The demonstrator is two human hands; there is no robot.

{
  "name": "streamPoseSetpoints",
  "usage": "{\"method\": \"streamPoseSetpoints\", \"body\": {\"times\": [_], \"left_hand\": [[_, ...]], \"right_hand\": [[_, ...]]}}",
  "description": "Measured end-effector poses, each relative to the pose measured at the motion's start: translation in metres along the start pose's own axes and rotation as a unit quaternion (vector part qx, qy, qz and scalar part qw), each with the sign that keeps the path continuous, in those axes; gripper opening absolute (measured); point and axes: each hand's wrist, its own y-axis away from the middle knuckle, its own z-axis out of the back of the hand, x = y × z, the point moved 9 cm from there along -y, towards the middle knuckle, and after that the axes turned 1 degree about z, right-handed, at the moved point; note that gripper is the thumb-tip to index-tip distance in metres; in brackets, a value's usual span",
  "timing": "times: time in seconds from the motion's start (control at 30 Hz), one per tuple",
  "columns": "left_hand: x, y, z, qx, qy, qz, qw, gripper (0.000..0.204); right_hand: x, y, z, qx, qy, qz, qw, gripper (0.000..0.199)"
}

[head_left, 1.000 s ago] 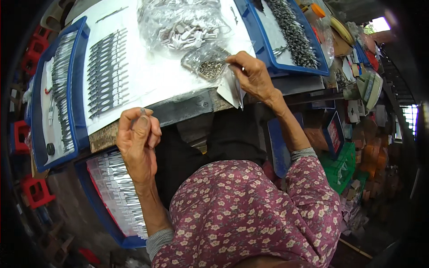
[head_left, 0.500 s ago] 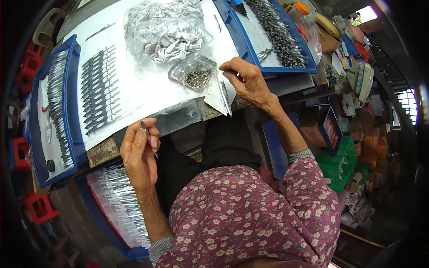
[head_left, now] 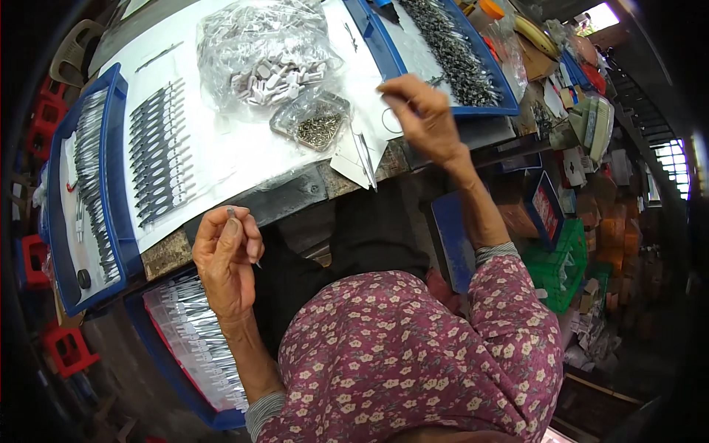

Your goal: Assembling small metal and plastic hardware components at a manual workstation.

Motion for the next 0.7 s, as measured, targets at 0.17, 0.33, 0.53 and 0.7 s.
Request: {"method": "streamPoseSetpoints", "body": {"times": [0.17, 0.33, 0.53, 0.7], "left_hand": [[0.0, -0.002, -0.009, -0.012, -0.02, -0.001, 1.0, 0.016], [0.005, -0.003, -0.014, -0.005, -0.037, 0.007, 0.999, 0.016], [0.008, -0.004, -0.011, -0.011, -0.048, 0.011, 0.999, 0.016], [0.007, -0.003, -0.011, -0.026, -0.035, 0.012, 0.999, 0.015]], "right_hand": [[-0.082, -0.014, 0.048, 0.038, 0.127, -0.084, 0.988, 0.018], [-0.126, -0.006, 0.023, 0.24, 0.25, -0.013, 0.938, 0.023], [-0.135, -0.004, 0.0, 0.344, 0.277, 0.069, 0.895, 0.032], [-0.135, -0.008, -0.006, 0.347, 0.301, 0.084, 0.884, 0.035]]}}
